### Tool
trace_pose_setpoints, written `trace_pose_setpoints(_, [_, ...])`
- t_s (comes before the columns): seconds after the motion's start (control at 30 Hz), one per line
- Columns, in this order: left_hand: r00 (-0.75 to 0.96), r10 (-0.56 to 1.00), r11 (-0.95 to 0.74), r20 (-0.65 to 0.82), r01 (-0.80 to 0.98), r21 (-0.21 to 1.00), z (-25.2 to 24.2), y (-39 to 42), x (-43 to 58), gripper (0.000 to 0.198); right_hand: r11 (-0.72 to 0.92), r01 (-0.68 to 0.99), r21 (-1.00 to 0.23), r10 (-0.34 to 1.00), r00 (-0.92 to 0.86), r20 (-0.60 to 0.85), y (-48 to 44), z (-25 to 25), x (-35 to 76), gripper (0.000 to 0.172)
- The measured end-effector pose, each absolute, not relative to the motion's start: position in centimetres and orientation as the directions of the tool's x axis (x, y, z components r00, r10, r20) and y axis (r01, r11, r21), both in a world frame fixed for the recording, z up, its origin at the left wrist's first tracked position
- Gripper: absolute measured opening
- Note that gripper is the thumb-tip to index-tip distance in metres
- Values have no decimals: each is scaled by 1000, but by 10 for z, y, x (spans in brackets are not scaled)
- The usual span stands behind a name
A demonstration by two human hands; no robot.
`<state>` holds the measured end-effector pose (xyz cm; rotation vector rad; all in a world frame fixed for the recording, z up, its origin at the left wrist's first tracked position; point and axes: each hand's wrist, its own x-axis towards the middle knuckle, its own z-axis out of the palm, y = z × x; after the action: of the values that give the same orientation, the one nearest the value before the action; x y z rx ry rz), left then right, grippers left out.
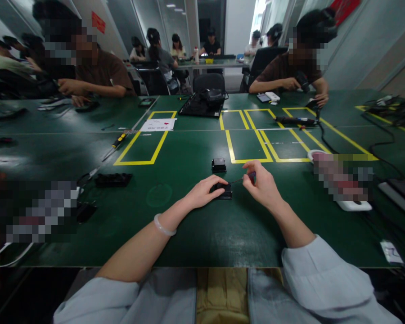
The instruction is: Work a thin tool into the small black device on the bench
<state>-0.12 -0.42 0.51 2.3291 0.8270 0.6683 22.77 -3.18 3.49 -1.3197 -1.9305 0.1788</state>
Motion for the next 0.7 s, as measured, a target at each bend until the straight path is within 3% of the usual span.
trace_pose_setpoints(0.7, [697,672,-655,250,404,638,5,-4,-2,29,469,723,-506,818,-141,557,-31,33,228,15])
